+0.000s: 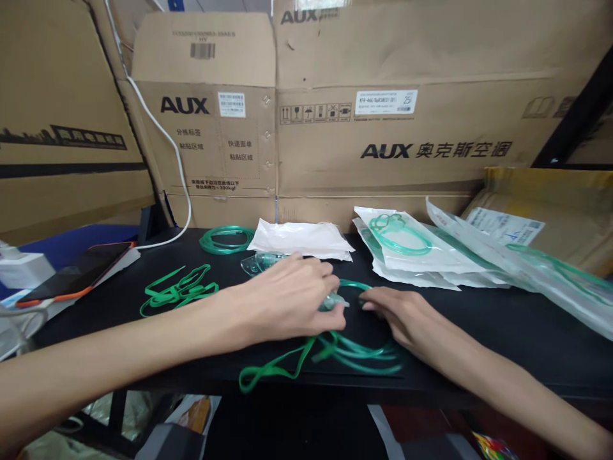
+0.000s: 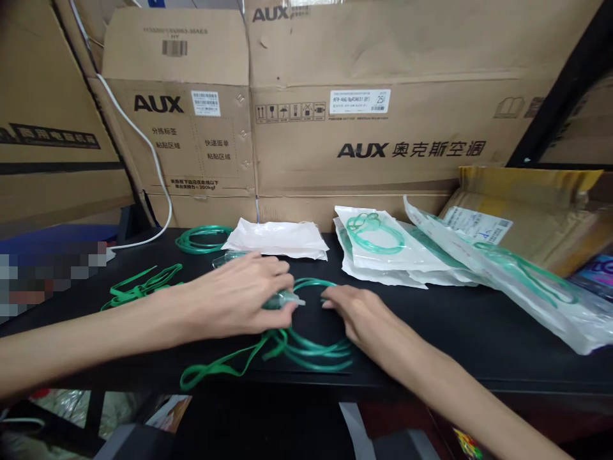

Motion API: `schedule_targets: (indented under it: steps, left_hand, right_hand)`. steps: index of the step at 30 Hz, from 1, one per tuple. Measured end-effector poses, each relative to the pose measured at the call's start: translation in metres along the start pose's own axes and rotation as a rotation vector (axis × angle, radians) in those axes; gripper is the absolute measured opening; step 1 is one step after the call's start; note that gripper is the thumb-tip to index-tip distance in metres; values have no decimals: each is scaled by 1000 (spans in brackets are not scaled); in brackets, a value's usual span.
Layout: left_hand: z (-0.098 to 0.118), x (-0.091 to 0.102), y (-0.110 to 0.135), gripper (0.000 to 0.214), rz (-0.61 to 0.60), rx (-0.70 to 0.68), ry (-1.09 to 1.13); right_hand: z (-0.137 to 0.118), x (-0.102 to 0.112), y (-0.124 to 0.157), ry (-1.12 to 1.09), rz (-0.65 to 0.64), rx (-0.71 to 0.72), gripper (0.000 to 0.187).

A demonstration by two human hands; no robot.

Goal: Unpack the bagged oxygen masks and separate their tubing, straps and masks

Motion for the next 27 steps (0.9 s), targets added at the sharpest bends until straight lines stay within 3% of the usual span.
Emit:
schedule_targets:
  steps: [4, 8, 11, 14, 17, 22, 27]
  left_hand:
    - [-33, 12, 17, 38, 16, 171, 130]
    - [-60, -11, 23, 47, -83, 280, 182]
    - [-59, -15, 16, 45, -47, 245, 85]
    - [-43, 6, 8, 40, 94, 179, 22]
    - [-13, 15, 7, 35, 87, 46, 93]
    - [43, -12, 16, 28, -78, -227, 131]
    - [63, -38, 12, 6, -91, -286, 256]
  right_hand:
    - [25, 8, 5, 105, -21, -113, 37]
    - [21, 11, 2, 172, -6, -122, 47]
    - [9, 18, -1, 185, 1, -99, 49]
    - [9, 36, 0, 263, 54, -175, 49]
    - [20, 46, 5, 352, 51, -280, 54]
    - [37, 36, 4, 363, -16, -326, 41]
    - [36, 29, -3, 150, -30, -329, 19]
Point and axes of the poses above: each hand's wrist, its own y-axis away from the middle knuckle, its own x-axis out of the back of the hand, z = x × y, the point moved 10 cm from there along -y, towards the middle knuckle, and after that the axes turned 7 degrees about z, right-handed, at the moved point
